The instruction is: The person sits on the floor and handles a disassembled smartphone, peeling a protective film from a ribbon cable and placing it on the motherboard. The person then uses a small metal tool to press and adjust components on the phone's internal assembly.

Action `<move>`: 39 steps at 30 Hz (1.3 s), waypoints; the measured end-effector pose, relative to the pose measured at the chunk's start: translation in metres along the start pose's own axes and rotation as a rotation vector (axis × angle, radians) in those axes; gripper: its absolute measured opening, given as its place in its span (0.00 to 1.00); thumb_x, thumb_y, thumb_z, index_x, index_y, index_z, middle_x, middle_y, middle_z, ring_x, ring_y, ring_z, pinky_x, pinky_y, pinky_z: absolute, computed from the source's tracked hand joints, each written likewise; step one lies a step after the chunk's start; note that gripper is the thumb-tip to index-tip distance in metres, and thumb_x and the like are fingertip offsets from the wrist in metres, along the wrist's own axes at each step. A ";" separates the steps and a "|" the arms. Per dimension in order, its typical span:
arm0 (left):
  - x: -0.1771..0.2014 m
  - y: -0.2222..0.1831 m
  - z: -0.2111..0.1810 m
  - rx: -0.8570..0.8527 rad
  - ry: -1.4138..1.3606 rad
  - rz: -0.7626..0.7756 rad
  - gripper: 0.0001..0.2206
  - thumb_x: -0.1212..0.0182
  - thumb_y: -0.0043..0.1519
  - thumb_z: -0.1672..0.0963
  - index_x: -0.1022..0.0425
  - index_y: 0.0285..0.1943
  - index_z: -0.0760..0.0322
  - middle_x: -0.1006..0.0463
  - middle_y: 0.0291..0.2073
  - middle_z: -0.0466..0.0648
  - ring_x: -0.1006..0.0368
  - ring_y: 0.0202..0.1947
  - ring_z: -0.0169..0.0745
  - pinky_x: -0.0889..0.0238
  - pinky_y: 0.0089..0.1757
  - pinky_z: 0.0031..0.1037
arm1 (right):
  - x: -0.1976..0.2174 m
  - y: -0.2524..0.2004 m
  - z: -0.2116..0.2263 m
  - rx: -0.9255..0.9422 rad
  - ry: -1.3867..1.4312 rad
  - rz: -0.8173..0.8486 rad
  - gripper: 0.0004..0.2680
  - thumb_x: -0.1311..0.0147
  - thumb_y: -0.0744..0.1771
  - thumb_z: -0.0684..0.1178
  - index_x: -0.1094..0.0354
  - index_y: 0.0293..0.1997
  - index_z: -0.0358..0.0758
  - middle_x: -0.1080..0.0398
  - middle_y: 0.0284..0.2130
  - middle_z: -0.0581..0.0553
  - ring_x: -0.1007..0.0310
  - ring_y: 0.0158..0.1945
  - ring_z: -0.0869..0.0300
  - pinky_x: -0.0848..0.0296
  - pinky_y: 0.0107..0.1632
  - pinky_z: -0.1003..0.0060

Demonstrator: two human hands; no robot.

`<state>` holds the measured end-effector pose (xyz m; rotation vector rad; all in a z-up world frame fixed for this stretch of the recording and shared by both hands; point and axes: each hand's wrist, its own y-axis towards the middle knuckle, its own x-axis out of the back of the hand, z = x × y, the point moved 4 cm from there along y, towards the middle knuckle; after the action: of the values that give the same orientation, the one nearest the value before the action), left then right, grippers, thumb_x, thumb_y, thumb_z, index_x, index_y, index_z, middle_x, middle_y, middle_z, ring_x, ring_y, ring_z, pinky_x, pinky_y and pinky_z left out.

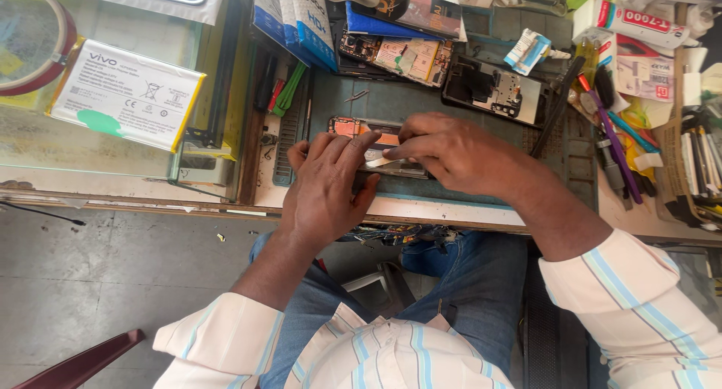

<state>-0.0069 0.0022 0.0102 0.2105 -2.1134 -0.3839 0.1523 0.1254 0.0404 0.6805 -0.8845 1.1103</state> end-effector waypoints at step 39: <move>0.002 0.000 -0.005 -0.037 0.000 -0.055 0.05 0.31 0.59 0.56 0.16 0.42 0.53 0.23 0.40 0.42 0.31 0.53 0.45 0.45 0.53 0.41 | 0.011 -0.105 -0.015 -0.315 -0.181 -0.305 0.12 0.42 0.65 0.38 0.25 0.54 0.40 0.28 0.41 0.41 0.26 0.44 0.49 0.25 0.48 0.55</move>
<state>-0.0039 0.0007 0.0138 0.2480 -2.1020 -0.4550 0.2573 0.1095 0.0386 0.6335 -1.0437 0.6264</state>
